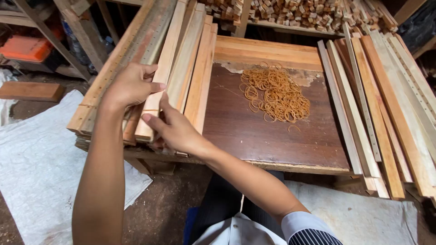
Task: Securing rubber bands onto the ends of wooden slats
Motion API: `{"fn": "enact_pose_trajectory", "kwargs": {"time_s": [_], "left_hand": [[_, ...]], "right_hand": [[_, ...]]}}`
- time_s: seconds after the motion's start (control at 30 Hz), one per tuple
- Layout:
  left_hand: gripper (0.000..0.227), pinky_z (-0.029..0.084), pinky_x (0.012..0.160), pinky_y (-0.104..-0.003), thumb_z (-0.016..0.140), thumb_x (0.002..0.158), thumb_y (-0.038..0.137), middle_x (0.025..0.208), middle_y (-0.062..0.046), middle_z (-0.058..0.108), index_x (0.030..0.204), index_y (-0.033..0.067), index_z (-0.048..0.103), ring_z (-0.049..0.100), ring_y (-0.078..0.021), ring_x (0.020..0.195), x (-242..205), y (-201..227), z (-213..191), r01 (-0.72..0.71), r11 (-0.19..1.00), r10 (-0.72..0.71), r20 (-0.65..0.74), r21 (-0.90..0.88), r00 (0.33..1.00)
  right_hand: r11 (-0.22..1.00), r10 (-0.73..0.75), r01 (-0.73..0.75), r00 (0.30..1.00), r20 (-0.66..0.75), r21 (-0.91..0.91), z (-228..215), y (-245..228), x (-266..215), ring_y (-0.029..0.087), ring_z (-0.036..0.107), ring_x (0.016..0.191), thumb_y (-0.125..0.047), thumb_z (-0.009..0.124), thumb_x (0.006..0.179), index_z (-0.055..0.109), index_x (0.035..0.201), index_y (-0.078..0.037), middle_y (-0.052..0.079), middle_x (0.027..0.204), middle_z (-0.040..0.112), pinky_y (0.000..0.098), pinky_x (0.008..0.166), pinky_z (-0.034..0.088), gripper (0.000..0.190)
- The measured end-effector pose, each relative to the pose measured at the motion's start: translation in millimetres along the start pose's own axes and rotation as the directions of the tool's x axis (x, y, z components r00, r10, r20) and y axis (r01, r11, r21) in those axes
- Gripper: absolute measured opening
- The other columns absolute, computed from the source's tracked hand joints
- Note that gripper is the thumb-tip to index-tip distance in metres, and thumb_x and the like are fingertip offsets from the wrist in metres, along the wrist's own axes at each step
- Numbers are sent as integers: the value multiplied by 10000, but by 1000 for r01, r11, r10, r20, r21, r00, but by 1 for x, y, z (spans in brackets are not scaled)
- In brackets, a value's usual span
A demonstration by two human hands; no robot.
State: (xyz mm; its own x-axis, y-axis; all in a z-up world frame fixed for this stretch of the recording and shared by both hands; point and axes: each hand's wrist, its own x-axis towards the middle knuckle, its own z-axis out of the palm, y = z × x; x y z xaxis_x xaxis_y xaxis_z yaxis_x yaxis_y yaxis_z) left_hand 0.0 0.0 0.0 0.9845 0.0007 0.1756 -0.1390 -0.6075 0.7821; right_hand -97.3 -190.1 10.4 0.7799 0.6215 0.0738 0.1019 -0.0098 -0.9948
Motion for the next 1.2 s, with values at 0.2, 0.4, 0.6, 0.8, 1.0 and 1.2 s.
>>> {"fn": "enact_pose_trajectory", "kwargs": {"time_s": [0.2,0.4,0.6,0.8,1.0,1.2], "left_hand": [[483,573,882,-436,884,676,340,948,-2,788,1146,275,795,731,-267,1026,6,-29,-16,176,860,-107,-168,478,980],[389,566,899,-512,853,731,198,995,-132,791,1110,121,807,721,-388,1047,-4,-13,-26,142,857,-78,-147,495,986],[427,576,889,-550,848,753,258,1067,-105,781,1173,200,797,709,-396,1071,-4,-19,-29,157,812,-104,-126,562,987],[388,578,837,-621,792,826,249,1109,-146,689,1198,139,787,679,-418,1081,-22,10,-6,202,732,-61,-233,650,971],[305,569,826,-574,725,916,185,1123,-144,662,1193,63,761,652,-415,1055,-51,93,58,-65,842,207,-208,536,956],[286,544,935,-490,657,966,237,1141,-144,683,1202,100,744,664,-394,1107,-16,115,195,-247,956,239,72,157,968]], "right_hand": [[983,36,-34,999,11,-181,24,-3,33,260,749,621,-374,491,971,150,1491,197,217,801,723,442,666,645,844],[955,51,-23,995,88,-296,24,10,57,246,734,533,-347,485,981,428,1255,165,156,681,720,352,591,612,583],[877,23,34,993,114,-479,22,31,75,415,758,868,-347,471,954,495,1236,219,184,706,736,489,804,588,632],[909,10,42,992,124,-414,9,21,63,381,768,737,-242,475,930,677,1050,122,115,638,735,461,738,606,433],[961,-93,32,973,-213,-274,-50,47,8,338,759,818,-275,659,889,654,1108,-98,109,785,748,482,729,591,282],[970,-11,-137,799,-601,-201,-169,122,-62,218,736,649,-131,620,933,760,1011,-69,135,713,754,368,585,591,172]]}}
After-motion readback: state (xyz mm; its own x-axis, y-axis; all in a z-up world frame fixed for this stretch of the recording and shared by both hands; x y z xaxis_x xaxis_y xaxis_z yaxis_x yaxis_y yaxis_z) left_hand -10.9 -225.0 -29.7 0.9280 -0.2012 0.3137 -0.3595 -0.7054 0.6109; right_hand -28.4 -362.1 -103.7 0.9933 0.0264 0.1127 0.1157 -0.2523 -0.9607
